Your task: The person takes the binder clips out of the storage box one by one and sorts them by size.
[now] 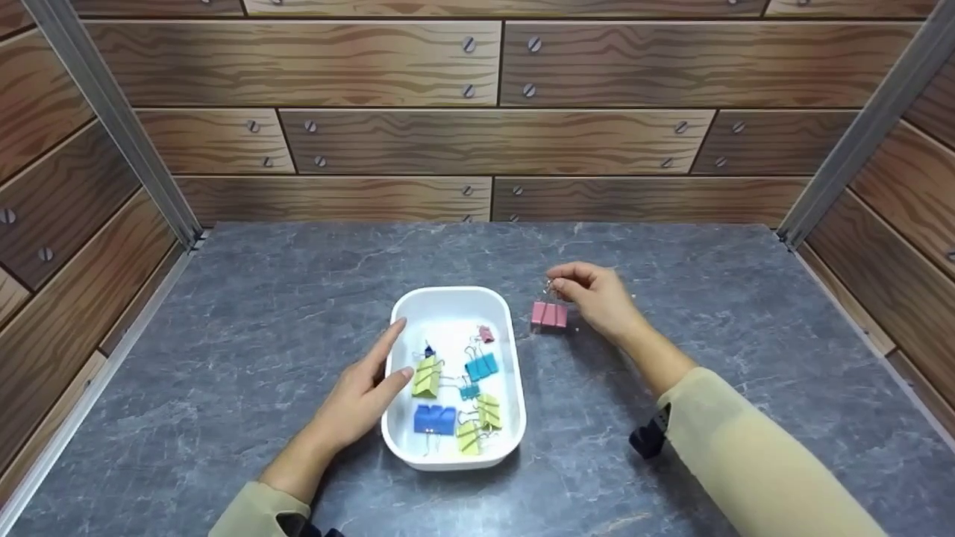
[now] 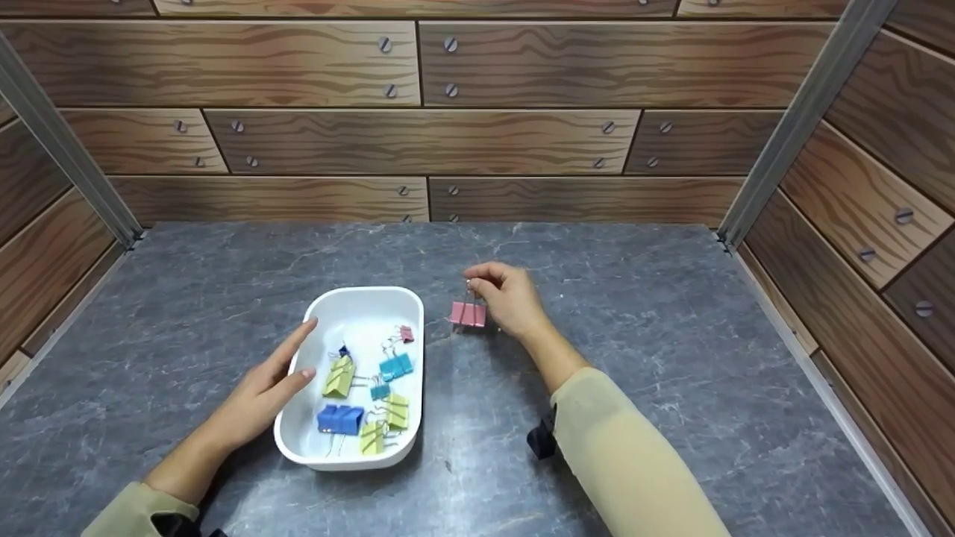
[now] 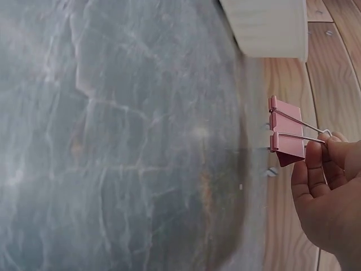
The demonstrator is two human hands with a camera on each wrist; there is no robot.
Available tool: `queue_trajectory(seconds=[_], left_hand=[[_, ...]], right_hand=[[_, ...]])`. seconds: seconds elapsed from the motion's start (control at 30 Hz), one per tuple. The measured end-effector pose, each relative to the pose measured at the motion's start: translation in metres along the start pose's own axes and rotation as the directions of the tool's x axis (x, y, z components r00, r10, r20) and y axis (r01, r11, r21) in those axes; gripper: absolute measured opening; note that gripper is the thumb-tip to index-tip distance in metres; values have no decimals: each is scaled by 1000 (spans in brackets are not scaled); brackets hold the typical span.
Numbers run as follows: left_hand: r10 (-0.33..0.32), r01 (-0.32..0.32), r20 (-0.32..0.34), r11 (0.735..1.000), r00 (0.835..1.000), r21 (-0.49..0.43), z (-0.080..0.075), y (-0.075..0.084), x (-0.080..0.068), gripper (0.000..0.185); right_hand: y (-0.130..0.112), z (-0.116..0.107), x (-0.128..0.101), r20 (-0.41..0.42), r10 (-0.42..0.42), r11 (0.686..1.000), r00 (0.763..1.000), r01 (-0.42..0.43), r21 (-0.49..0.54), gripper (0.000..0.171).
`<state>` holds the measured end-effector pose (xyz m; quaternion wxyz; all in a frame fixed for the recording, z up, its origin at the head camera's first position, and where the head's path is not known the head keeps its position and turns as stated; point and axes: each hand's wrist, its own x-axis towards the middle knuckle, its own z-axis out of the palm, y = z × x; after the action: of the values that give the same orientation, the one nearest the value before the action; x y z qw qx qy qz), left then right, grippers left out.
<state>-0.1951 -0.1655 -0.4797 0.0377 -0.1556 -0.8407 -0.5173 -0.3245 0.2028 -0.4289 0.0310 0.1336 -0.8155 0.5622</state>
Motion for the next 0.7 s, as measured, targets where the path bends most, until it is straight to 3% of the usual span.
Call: queue_trajectory(seconds=[0.7], left_hand=[[12,-12,-2,1000,1000,0,-1,-1,0,70]], right_hand=[[18,10,12,36,17,1000,999,-17,4,21]])
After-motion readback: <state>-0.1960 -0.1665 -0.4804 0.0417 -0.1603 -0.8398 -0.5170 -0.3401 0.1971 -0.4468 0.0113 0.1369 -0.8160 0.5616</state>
